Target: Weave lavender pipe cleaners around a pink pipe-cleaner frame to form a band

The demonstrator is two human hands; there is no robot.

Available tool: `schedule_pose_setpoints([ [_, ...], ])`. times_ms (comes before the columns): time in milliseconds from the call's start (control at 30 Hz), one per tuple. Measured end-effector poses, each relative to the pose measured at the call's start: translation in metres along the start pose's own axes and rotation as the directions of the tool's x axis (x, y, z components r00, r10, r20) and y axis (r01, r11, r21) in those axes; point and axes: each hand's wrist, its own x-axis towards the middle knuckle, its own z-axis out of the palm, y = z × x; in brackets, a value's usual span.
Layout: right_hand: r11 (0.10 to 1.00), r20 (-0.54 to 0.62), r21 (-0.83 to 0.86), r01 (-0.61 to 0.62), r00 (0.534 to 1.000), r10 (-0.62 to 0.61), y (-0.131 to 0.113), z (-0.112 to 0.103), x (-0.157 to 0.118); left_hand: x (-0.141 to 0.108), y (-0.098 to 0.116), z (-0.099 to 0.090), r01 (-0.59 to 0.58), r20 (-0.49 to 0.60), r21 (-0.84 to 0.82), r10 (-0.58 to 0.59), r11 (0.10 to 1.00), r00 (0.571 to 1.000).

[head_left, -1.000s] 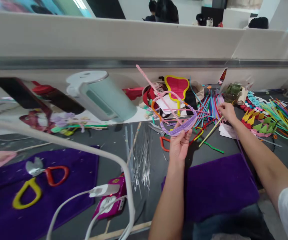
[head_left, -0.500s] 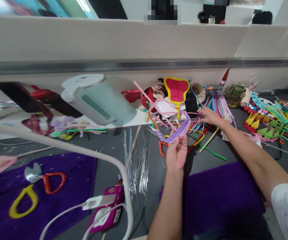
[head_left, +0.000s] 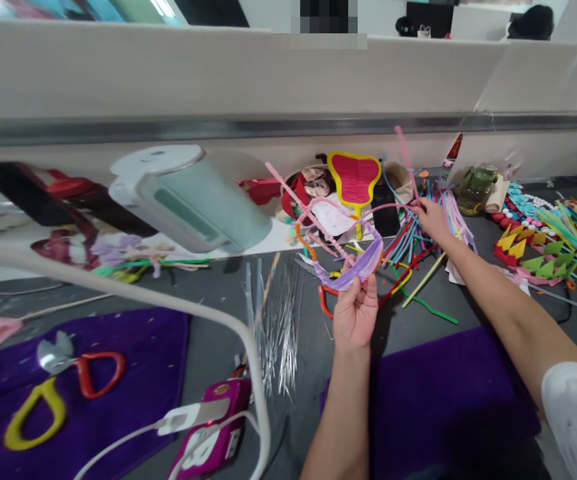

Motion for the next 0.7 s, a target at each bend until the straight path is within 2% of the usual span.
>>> schedule_pose_setpoints([
  [100, 0.984, 0.053, -0.063, -0.169, 0.984, 0.173, 0.005, -0.001, 0.010, 0.000, 0.000, -0.001, 0.006, 0.014, -0.009, -0.006, 1.000, 1.000],
  [167, 0.966, 0.114, -0.158, -0.206, 0.968, 0.225, 0.005, 0.001, 0.010, 0.001, 0.000, -0.002, 0.004, 0.029, -0.014, -0.004, 1.000, 1.000],
  [333, 0.951, 0.233, -0.308, -0.007, 0.969, 0.083, -0.001, 0.011, -0.002, 0.001, -0.002, -0.001, -0.005, 0.026, -0.003, 0.005, 1.000, 1.000],
  [433, 0.947, 0.194, -0.320, 0.030, 0.980, 0.035, -0.006, 0.009, -0.006, 0.002, -0.003, 0.000, -0.007, 0.025, 0.036, 0.006, 0.999, 1.000],
  [500, 0.949, 0.134, -0.315, 0.026, 0.991, 0.017, -0.010, 0.001, -0.006, 0.002, -0.004, 0.000, -0.015, 0.049, 0.071, 0.012, 0.997, 0.999],
  [600, 0.950, 0.059, -0.313, 0.014, 0.998, 0.004, -0.013, -0.023, -0.005, 0.002, -0.005, -0.001, -0.021, 0.100, 0.122, 0.009, 0.992, 0.995],
  [700, 0.952, -0.003, -0.301, -0.062, 0.998, 0.064, -0.007, -0.051, -0.006, 0.002, -0.007, -0.001, -0.026, 0.151, 0.153, 0.003, 0.988, 0.989],
])
